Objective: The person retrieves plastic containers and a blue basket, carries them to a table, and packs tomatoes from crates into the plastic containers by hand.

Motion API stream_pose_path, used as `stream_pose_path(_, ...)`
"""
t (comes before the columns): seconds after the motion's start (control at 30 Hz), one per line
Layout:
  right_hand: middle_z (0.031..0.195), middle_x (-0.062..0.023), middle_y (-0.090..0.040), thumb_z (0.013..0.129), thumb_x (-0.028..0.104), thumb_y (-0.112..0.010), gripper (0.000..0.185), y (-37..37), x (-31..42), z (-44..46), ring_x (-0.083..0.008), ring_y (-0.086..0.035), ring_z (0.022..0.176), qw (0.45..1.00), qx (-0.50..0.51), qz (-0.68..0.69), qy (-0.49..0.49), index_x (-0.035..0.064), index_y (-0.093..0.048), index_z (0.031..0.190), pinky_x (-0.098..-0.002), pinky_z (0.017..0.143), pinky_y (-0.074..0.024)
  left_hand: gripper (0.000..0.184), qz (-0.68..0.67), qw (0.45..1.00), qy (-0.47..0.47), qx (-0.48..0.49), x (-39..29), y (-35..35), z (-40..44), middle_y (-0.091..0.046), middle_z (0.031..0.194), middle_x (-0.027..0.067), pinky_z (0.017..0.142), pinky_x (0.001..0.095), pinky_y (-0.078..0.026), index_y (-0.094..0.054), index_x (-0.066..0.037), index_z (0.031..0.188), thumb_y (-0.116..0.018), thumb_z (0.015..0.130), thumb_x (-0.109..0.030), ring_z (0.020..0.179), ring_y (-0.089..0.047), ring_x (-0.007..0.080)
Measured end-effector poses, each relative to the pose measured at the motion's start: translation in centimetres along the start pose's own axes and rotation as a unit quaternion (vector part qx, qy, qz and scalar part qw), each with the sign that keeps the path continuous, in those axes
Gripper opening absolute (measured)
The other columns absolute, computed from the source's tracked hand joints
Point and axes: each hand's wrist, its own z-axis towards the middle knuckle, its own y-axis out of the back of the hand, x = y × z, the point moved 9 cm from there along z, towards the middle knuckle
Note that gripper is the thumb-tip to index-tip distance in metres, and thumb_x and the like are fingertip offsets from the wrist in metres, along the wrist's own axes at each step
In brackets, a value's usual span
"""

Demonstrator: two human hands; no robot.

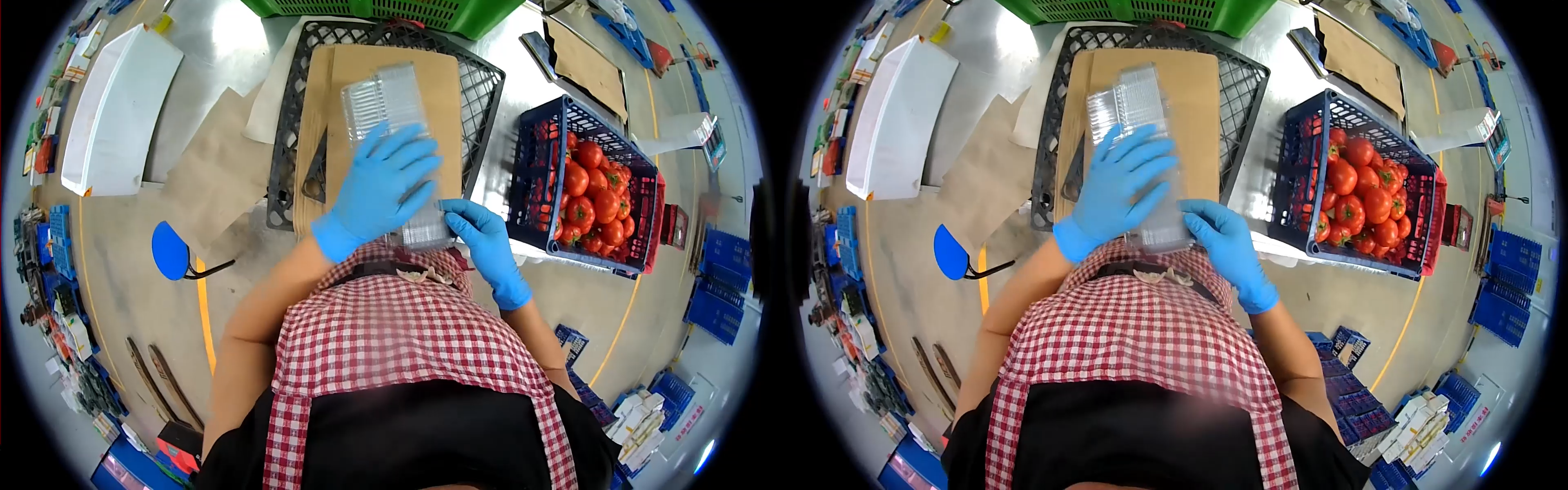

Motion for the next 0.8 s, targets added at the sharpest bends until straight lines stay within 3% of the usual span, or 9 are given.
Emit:
stream_pose_path(0.2,0.089,-0.0042,-0.066,0.089,0.009,-0.058,0.023,0.7,0.6,0.9,-0.0079,-0.057,0.077,0.999,0.036,-0.035,-0.014,-0.0013,-0.064,0.11,-0.0222,0.071,-0.0481,0.012,-0.132,0.988,-0.022,0.077,0.2,-3.4,1.7,-0.065,0.098,-0.0017,0.107,0.0415,-0.029,-0.07,-0.015,0.088,-0.063,0.083,-0.023,0.11,-0.055,0.0198)
stream_pose_path(0.3,0.091,-0.0098,-0.068,0.085,0.003,-0.062,0.023,1.3,0.6,1.1,-0.0111,-0.062,0.077,0.998,0.038,-0.042,-0.039,-0.0036,-0.064,0.107,-0.0244,0.071,-0.0509,0.01,-0.101,0.989,-0.041,0.101,-0.6,-3.7,2.1,-0.065,0.097,-0.0039,0.107,0.0401,-0.029,-0.07,-0.015,0.083,-0.064,0.081,-0.023,0.106,-0.056,0.0166)
stream_pose_path(0.4,0.089,-0.011,-0.068,0.083,0.003,-0.065,0.025,1.3,1.1,1.2,-0.0121,-0.063,0.075,0.996,0.051,-0.039,-0.065,-0.0054,-0.064,0.106,-0.0251,0.07,-0.0516,0.009,-0.107,0.989,-0.021,0.102,-0.5,-3.9,2.4,-0.065,0.096,-0.0055,0.107,0.0392,-0.029,-0.071,-0.016,0.08,-0.064,0.081,-0.023,0.104,-0.056,0.0144)
stream_pose_path(0.5,0.085,-0.0044,-0.067,0.083,0.009,-0.067,0.025,1.5,1.1,1.5,-0.0065,-0.057,0.071,0.994,0.067,-0.044,-0.071,-0.0041,-0.065,0.104,-0.0215,0.066,-0.0486,0.009,-0.107,0.988,-0.006,0.115,-0.6,-4.2,2.5,-0.065,0.096,-0.0058,0.108,0.0387,-0.028,-0.071,-0.017,0.08,-0.063,0.08,-0.021,0.105,-0.055,0.0138)
stream_pose_path(0.8,0.08,-0.0053,-0.067,0.081,0.011,-0.068,0.026,2.1,1.1,1.9,-0.0065,-0.057,0.068,0.986,0.085,-0.124,-0.07,-0.0032,-0.067,0.103,-0.0218,0.064,-0.0486,0.014,-0.078,0.988,-0.013,0.136,-1.3,-4.9,2.8,-0.065,0.098,-0.0063,0.109,0.0377,-0.026,-0.072,-0.019,0.08,-0.058,0.08,-0.02,0.108,-0.054,0.0128)
